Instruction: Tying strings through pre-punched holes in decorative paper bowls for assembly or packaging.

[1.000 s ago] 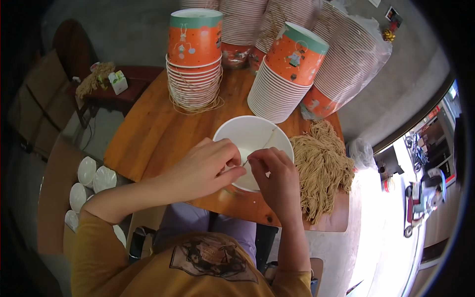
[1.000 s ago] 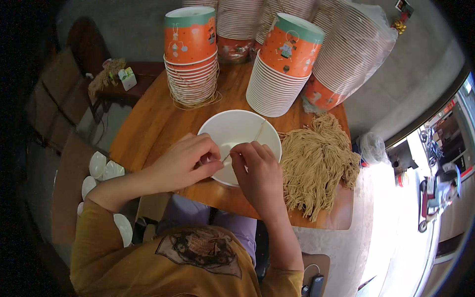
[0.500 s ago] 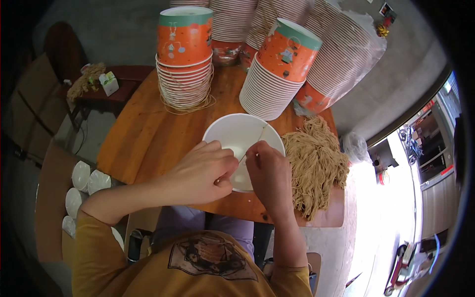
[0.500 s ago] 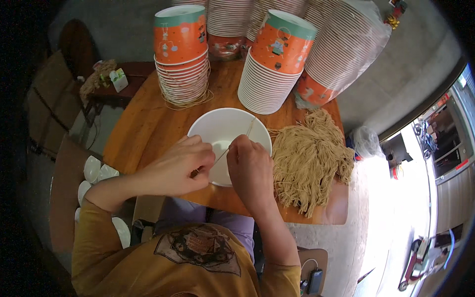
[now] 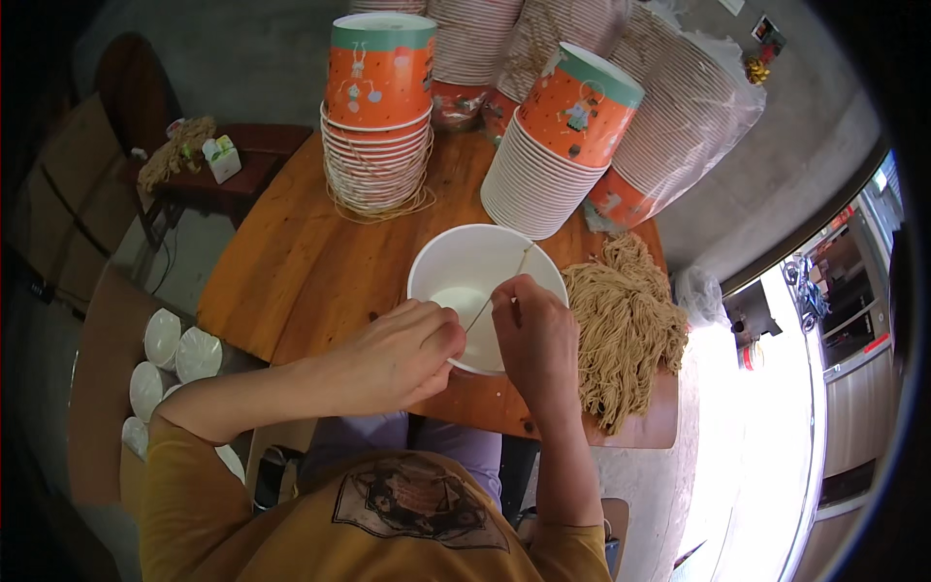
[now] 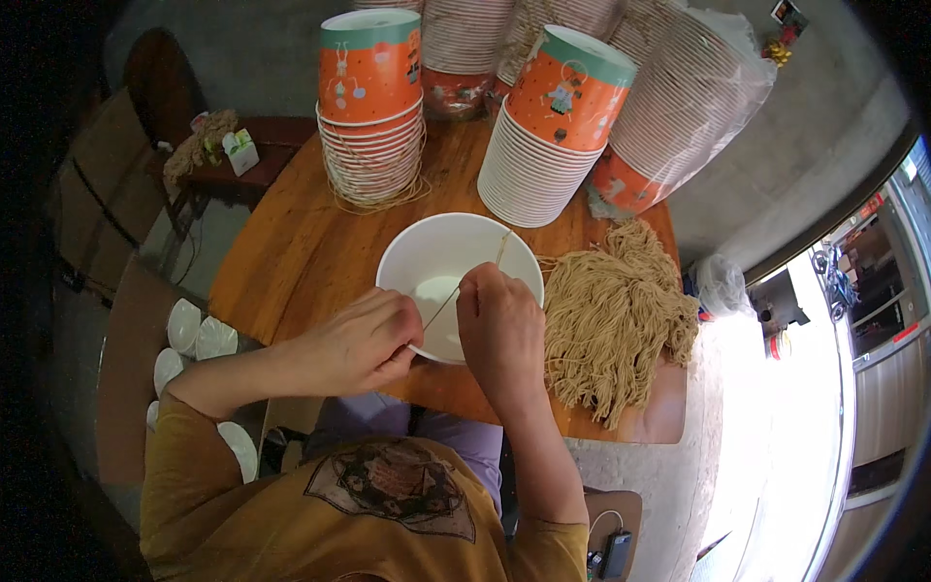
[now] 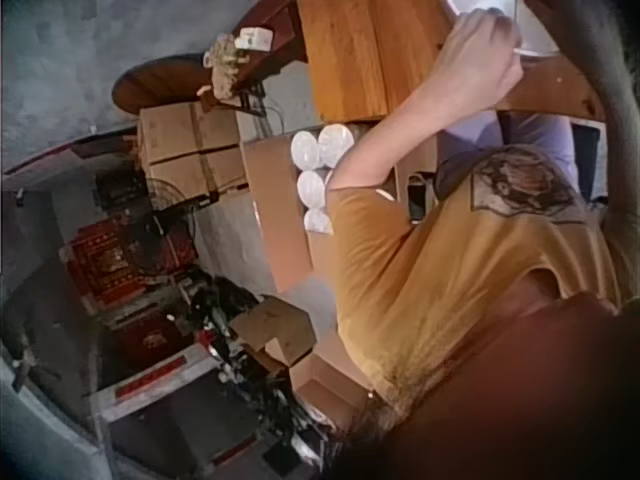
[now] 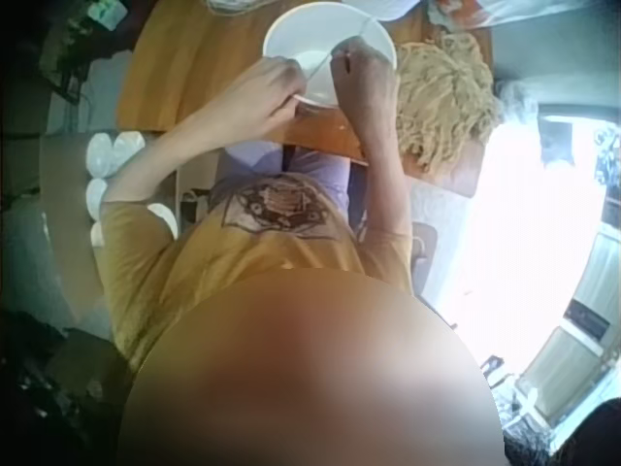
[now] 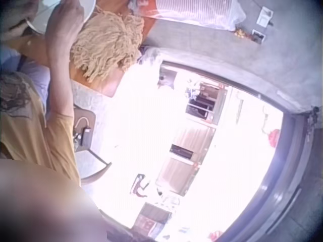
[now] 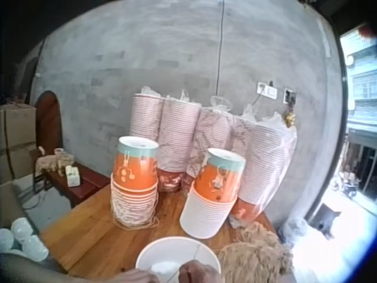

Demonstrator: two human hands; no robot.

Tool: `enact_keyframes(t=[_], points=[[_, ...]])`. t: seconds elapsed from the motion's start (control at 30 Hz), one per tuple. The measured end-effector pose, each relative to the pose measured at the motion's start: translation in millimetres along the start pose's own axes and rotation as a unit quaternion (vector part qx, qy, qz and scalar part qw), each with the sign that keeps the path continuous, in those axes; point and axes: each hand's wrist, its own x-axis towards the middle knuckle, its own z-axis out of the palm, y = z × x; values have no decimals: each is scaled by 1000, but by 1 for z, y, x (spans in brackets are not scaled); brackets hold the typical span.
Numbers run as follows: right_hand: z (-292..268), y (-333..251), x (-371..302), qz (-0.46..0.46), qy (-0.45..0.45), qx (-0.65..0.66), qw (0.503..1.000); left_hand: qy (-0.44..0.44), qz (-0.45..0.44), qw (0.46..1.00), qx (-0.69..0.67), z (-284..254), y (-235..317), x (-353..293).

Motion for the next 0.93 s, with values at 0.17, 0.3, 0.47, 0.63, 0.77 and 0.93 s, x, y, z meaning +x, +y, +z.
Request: enact_keyframes(t=[0.17, 0.3, 0.47, 0.63, 0.77, 0.93], points=[[-15, 13, 0, -94, 88, 110, 986, -1, 4, 1000, 5, -14, -11, -3], [-56, 13, -18, -122, -80, 37, 989, 1, 45, 999, 25, -48, -21, -8], [-22, 8, -15, -256, -127, 54, 957, 20, 7, 1000, -18, -86, -39, -15], [23, -36, 46, -70, -232, 296, 924, 224, -88, 953, -182, -146, -57, -33], [60, -80, 141, -76, -247, 436, 862, 503, -121, 856, -12, -189, -39, -59], [76, -117, 238, -51, -167, 638, 750, 488, -170, 854, 63, -186, -29, -93]])
